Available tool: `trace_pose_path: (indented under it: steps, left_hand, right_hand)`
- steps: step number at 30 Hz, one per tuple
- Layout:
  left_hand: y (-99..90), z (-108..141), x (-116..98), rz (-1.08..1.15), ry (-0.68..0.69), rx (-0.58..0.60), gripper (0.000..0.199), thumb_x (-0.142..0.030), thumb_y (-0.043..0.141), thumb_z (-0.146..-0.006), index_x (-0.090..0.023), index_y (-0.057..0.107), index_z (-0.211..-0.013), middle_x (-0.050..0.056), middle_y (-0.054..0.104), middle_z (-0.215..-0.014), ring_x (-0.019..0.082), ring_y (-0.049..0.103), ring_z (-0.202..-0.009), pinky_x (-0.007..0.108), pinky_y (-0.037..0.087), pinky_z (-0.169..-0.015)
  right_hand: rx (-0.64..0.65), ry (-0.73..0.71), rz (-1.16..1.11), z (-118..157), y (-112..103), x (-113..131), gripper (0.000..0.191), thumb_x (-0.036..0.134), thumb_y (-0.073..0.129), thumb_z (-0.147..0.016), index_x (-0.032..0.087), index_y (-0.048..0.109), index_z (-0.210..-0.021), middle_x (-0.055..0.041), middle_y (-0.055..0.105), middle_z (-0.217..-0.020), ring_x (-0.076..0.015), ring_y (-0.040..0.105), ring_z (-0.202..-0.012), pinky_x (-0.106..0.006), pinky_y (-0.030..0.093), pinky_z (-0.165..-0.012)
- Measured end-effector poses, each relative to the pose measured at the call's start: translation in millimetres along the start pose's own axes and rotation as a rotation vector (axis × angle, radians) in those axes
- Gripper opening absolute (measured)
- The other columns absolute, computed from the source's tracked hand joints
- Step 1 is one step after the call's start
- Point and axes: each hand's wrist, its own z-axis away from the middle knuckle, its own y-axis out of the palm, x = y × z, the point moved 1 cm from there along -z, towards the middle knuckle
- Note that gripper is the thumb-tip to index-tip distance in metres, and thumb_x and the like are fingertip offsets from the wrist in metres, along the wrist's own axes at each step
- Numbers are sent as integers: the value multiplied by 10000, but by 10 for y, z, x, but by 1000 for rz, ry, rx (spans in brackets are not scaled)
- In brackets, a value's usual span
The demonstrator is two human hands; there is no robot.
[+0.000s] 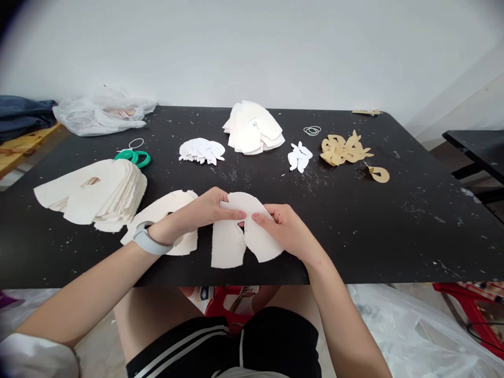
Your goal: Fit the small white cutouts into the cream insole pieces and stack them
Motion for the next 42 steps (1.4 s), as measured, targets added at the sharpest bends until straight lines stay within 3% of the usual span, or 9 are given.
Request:
trace_pose_path:
  steps: [11, 27, 31, 34, 39, 42]
  left_hand:
    - [-10, 0, -35, 117, 29, -88, 209, -397, 747, -781, -188, 764, -782, 47, 778, -822, 205, 727, -742, 266, 574, -635]
    - [-48, 84, -176, -33, 89, -136, 238, -413, 736, -791, -180, 760, -746, 21, 749, -711, 140, 657, -585, 196, 444, -473]
    - [-45, 79, -161, -7, 104, -149, 271, -441, 711, -816, -176, 749, -773, 32, 757, -773, 162, 680, -666, 210, 487, -541]
    - [-68, 54, -127, 135, 117, -181, 289, -455, 709, -819, -184, 730, -918, 41, 759, -903, 187, 694, -768, 230, 525, -608]
    - [-62, 28, -91, 377, 97, -22, 463, -362, 786, -771, -208, 647, -1185, 90, 717, -1148, 263, 688, -1015, 333, 582, -786]
    - [1, 32, -86, 378, 92, -66, 510, -311, 842, -703, -199, 653, -1163, 98, 719, -1147, 283, 690, -1022, 369, 588, -809]
  right_hand:
    - [-36, 82, 36, -3, -4, -20, 403, 549, 705, -792, 161, 745, -893, -63, 742, -810, -196, 657, -648, -246, 457, -488]
    - [-4, 112, -39, -3, -2, -36, 349, 491, 778, -740, 163, 771, -861, -57, 758, -783, -184, 660, -625, -245, 472, -507]
    - [-27, 88, -63, -2, 20, -22, 357, 501, 773, -741, 166, 770, -863, -64, 764, -813, -198, 679, -645, -258, 494, -522]
    - [-86, 50, -114, -10, 25, -22, 391, 516, 769, -740, 171, 766, -923, -72, 768, -855, -223, 693, -687, -279, 512, -544]
    - [-276, -37, -157, -23, -2, -34, 401, 521, 783, -725, 161, 752, -900, -78, 760, -839, -235, 680, -685, -298, 507, -546]
    - [-317, -79, -166, -29, -14, -45, 387, 518, 770, -746, 160, 742, -893, -72, 749, -820, -227, 663, -670, -295, 491, -536]
